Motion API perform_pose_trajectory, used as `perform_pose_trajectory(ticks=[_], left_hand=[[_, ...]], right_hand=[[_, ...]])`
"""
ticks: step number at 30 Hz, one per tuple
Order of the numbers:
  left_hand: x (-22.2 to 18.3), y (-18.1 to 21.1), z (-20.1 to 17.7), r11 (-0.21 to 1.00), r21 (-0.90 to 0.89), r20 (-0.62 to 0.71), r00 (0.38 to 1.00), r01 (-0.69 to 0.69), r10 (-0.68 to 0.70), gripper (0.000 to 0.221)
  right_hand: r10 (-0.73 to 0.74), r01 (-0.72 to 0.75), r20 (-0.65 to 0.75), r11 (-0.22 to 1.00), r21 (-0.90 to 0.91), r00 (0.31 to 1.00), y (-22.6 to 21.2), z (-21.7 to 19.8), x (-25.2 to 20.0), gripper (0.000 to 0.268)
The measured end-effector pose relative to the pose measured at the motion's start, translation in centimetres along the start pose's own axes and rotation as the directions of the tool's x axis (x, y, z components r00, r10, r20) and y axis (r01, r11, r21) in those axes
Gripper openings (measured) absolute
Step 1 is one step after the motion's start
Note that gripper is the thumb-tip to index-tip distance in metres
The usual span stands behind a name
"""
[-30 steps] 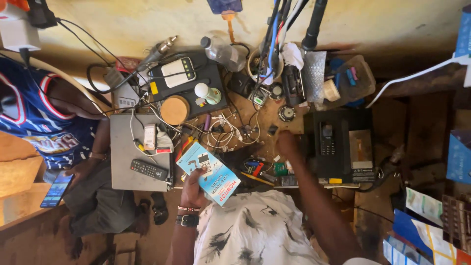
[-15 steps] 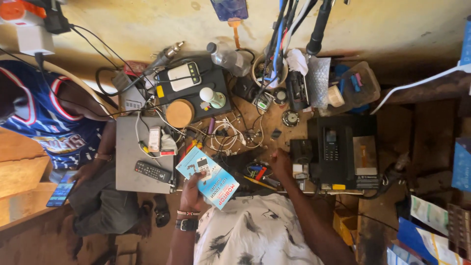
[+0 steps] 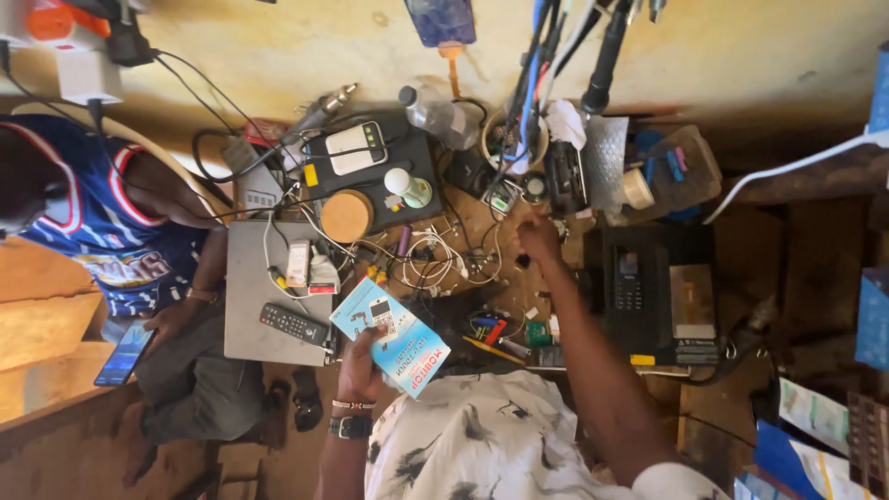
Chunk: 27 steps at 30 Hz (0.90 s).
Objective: Searching for and inspecting small electronic components on a cluttered repair workbench
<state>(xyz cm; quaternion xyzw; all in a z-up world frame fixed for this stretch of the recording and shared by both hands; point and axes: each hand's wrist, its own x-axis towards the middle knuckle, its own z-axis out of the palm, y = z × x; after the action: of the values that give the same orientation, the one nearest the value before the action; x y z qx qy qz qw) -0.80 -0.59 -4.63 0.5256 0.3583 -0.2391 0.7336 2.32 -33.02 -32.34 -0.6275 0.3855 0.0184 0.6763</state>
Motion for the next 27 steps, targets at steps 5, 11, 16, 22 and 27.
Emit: perform_pose_trajectory(ticks=[5,11,16,22,27], left_hand=[[-2.0,1.0,0.5,0.998,-0.047,-0.025,0.999,-0.043,0.042,0.016],[1.0,-1.6,-2.7,0.992,-0.125,-0.027,1.0,-0.014,0.011,0.018],[-1.4,0.4,1.3,0.993,-0.116,-0.005,1.0,0.005,-0.005,0.019],[-0.8,1.6,3.6,1.0,-0.015,0.075,0.997,-0.008,0.009,0.019],[-1.5,2.5,4.8,1.0,-0.004,0.099,0.995,0.027,-0.027,0.015]], right_hand=[[-0.196,0.196,0.04,0.981,0.009,0.98,0.1,0.5,5.2,0.055],[-0.22,0.048,0.225,0.807,0.589,0.949,11.2,-3.9,5.9,0.023],[0.037,0.067,-0.201,0.871,0.487,0.979,8.3,-2.8,-9.6,0.015],[0.15,-0.018,-0.393,0.947,0.32,0.907,10.6,-5.9,-17.4,0.01],[0.096,-0.128,-0.334,0.989,-0.075,0.938,8.3,-5.8,-20.5,0.011]])
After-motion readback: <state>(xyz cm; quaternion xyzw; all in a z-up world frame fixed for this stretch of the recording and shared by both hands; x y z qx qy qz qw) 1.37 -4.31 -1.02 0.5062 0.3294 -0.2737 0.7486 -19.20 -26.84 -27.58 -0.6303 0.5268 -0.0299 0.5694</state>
